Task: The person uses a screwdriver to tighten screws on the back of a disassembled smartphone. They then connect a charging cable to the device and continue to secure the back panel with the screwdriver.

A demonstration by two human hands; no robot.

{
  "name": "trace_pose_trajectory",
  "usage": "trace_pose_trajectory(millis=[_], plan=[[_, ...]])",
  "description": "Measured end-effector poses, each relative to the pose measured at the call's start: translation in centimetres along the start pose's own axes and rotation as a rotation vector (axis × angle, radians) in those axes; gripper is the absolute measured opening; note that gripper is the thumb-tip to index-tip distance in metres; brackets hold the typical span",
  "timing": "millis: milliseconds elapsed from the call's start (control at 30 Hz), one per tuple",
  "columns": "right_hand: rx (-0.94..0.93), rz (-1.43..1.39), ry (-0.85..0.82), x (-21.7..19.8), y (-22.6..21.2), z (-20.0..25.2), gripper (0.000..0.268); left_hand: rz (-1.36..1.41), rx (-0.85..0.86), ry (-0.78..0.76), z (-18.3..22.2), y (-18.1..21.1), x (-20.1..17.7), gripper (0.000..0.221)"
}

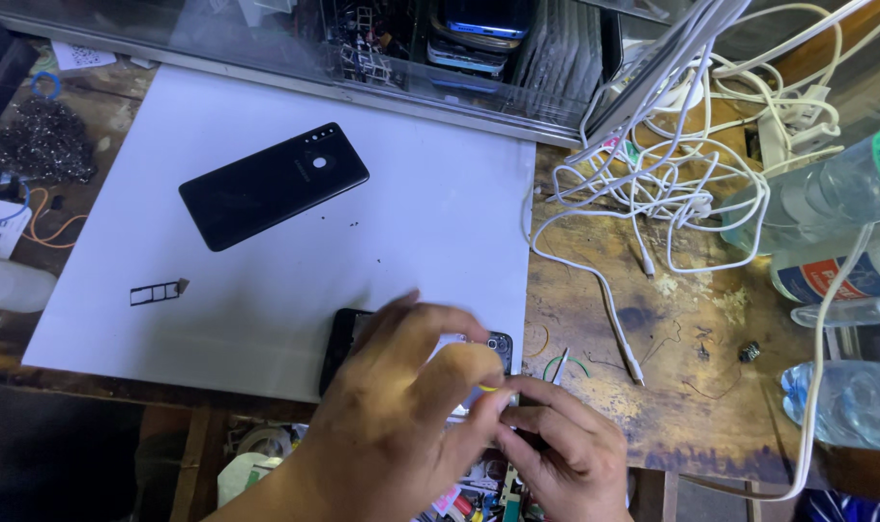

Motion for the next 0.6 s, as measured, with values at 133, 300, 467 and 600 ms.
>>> trace_pose_trajectory(millis=[133, 300, 467, 600], plan=[[0.009, 0.034, 0.012, 0.1, -0.1, 0.0, 0.013, 0.095, -0.140, -0.079, 0.3, -0.3, 0.4, 0.031], [0.046, -0.089, 0.027, 0.1, -0.1, 0.3, 0.016, -0.065, -0.101, -0.022, 1.6, -0.9, 1.1, 0.045], [0.075, -0.209, 0.141, -0.2, 0.6, 1.2, 0.018, 0.193, -0.044, 0.116, 3.9, 0.8, 2.3, 0.050], [0.101, -0.276, 0.181, 0.0, 1.0, 1.5, 0.017, 0.236, -0.016, 0.075, 4.3, 0.5, 2.9, 0.052]])
Point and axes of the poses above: each hand's wrist, its own z-axis away from the middle knuckle, its own x-axis out of the palm, y = z × x, the point moved 2 cm from there along -z, towards the middle knuckle, and after that the axes turned 1 degree about x, right-handed, at the moved point
